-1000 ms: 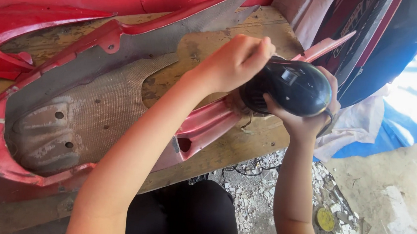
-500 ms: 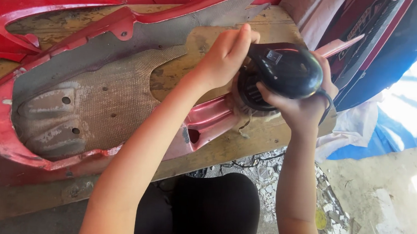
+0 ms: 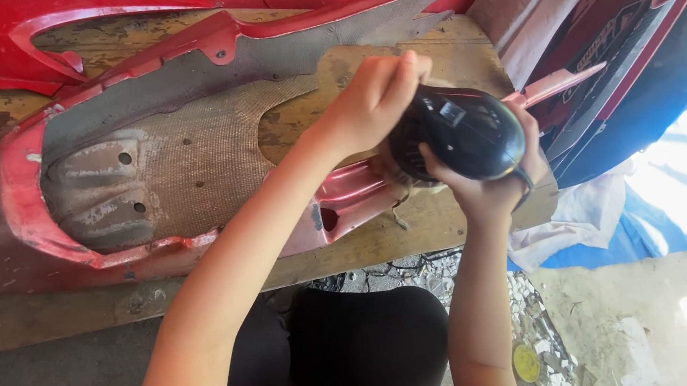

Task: The person uses a handheld electric polisher with a buffing pad to smooth the surface of a red car part resting on a wooden workbench. They move the tool across the edges and flat areas of the part.

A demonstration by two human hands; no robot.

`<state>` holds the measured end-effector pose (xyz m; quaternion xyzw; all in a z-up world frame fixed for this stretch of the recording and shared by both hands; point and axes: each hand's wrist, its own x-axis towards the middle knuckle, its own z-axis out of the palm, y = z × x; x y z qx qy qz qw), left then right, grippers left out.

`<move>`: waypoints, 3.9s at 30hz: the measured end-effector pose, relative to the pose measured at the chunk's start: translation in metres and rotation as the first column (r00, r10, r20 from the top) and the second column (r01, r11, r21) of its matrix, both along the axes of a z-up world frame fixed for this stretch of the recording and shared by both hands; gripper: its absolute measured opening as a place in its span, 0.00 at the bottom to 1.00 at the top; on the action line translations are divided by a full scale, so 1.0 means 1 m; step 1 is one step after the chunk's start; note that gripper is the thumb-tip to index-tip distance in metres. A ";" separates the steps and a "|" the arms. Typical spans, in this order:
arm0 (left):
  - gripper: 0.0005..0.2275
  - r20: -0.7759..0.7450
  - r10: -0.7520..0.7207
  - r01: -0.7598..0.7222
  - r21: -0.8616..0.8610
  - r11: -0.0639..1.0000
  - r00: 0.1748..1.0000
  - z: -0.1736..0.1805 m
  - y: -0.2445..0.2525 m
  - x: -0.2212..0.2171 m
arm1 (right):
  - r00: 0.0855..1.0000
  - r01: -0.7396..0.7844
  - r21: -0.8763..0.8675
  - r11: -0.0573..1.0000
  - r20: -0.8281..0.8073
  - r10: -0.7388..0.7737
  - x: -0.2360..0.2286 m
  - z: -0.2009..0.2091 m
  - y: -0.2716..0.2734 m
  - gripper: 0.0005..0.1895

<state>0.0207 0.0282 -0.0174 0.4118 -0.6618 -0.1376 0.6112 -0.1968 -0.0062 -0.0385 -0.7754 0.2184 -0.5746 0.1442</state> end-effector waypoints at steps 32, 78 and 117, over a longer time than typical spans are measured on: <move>0.18 -0.088 0.079 -0.080 -0.010 0.997 0.993 -0.004 0.060 -0.003 | 0.998 -0.056 0.062 0.996 -0.020 0.057 0.012 -0.004 0.029 0.42; 0.22 0.022 0.115 -0.117 0.199 0.973 0.993 0.019 0.085 -0.001 | 0.984 -0.132 0.220 0.967 0.145 0.101 0.019 -0.034 0.051 0.42; 0.22 0.039 -0.200 0.153 0.507 0.848 0.979 0.010 0.087 -0.045 | 0.962 -0.272 0.451 0.850 0.145 0.231 -0.062 -0.048 0.067 0.43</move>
